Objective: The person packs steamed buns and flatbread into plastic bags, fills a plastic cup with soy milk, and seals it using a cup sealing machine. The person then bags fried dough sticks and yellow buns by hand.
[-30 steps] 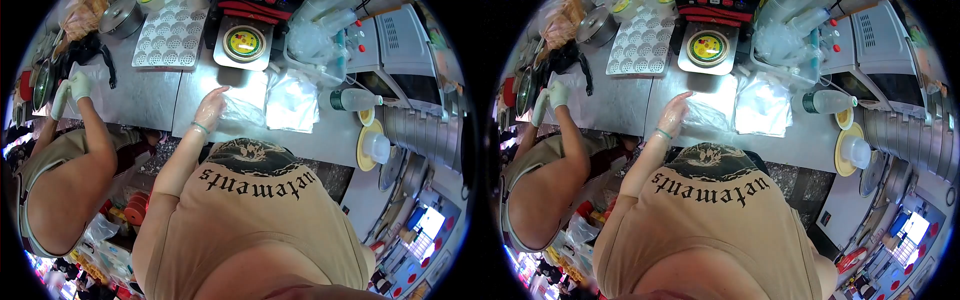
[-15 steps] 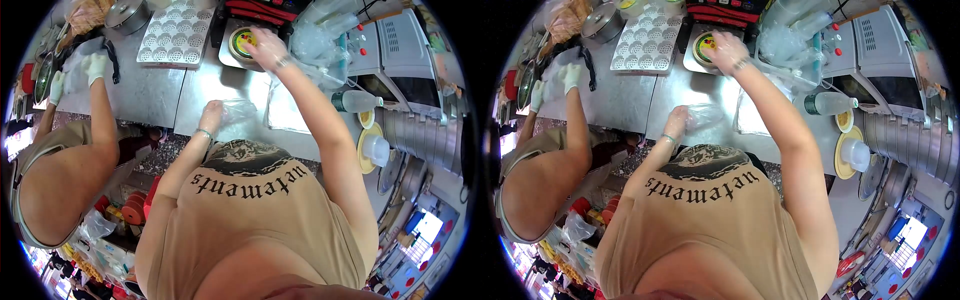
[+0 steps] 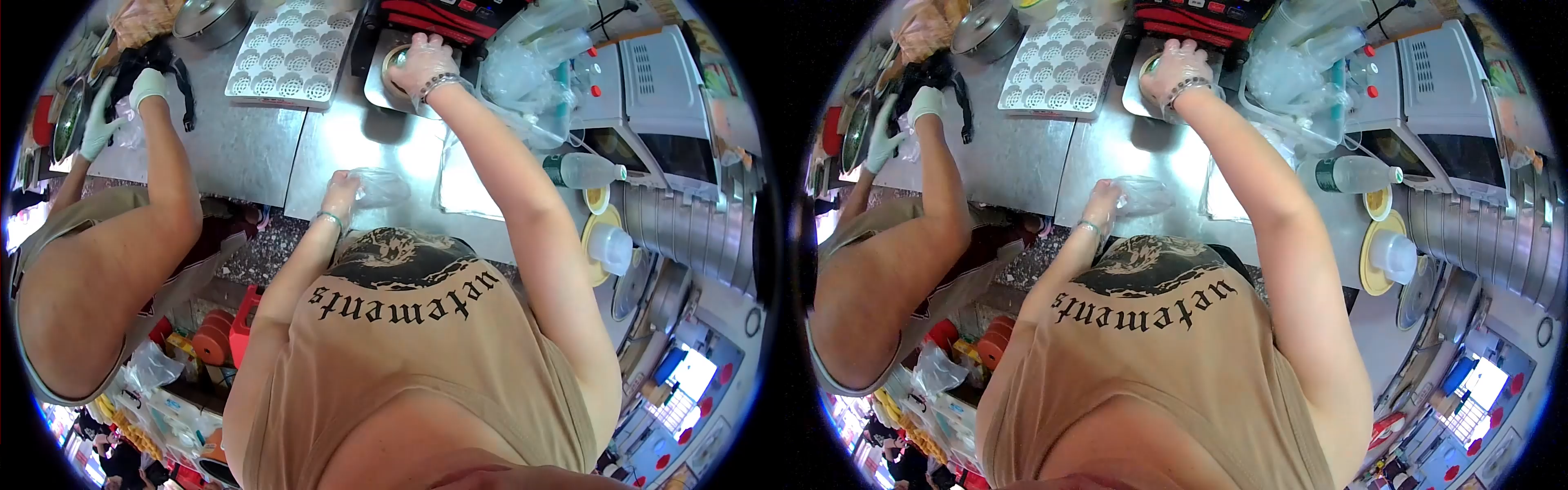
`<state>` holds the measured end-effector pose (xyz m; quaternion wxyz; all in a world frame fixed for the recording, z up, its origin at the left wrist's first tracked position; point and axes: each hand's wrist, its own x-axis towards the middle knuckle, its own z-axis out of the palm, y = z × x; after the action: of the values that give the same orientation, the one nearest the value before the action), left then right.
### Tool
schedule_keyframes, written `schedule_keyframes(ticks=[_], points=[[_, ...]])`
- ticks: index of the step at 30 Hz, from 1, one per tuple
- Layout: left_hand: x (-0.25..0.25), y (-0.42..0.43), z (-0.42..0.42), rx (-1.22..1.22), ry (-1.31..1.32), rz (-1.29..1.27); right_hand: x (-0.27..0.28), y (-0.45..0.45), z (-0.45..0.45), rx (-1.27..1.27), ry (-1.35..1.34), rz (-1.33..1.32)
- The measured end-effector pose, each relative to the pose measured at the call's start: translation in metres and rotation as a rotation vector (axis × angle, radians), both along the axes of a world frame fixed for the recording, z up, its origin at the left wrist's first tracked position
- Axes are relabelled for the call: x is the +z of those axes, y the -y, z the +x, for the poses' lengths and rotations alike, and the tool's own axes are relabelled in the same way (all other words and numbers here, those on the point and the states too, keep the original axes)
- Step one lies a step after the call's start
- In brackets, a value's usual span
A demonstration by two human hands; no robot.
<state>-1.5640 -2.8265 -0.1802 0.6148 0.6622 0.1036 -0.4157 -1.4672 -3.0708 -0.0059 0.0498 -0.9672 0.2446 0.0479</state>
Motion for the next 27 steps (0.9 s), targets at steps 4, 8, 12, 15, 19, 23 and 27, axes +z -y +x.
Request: schedule_keyframes(ticks=[4, 8, 12, 15, 19, 23, 27], points=[[-0.001, 0.001, 0.010, -0.002, 0.009, 0.050, 0.024, 0.017, -0.031, 0.063, 0.222, -0.029], [-0.015, -0.005, 0.014, -0.009, 0.026, 0.061, 0.051, 0.062, -0.111, -0.122, 0.844, 0.549], [-0.001, 0.005, 0.013, -0.008, -0.026, 0.065, 0.046, 0.067, -0.173, -0.715, 1.008, 1.935], [0.009, 0.017, 0.014, 0.036, 0.005, -0.021, -0.021, 0.054, -0.202, -0.431, 0.787, 2.542], [-0.008, 0.035, 0.016, -0.054, -0.051, 0.034, -0.046, 0.007, -0.230, -0.579, 0.586, 1.885], [-0.040, 0.047, 0.009, -0.146, 0.020, 0.105, -0.099, -0.026, -0.218, -0.090, 0.432, 0.643], [-0.044, 0.039, 0.008, -0.284, 0.393, 0.193, -0.076, -0.077, -0.185, 0.021, 0.122, 0.316]])
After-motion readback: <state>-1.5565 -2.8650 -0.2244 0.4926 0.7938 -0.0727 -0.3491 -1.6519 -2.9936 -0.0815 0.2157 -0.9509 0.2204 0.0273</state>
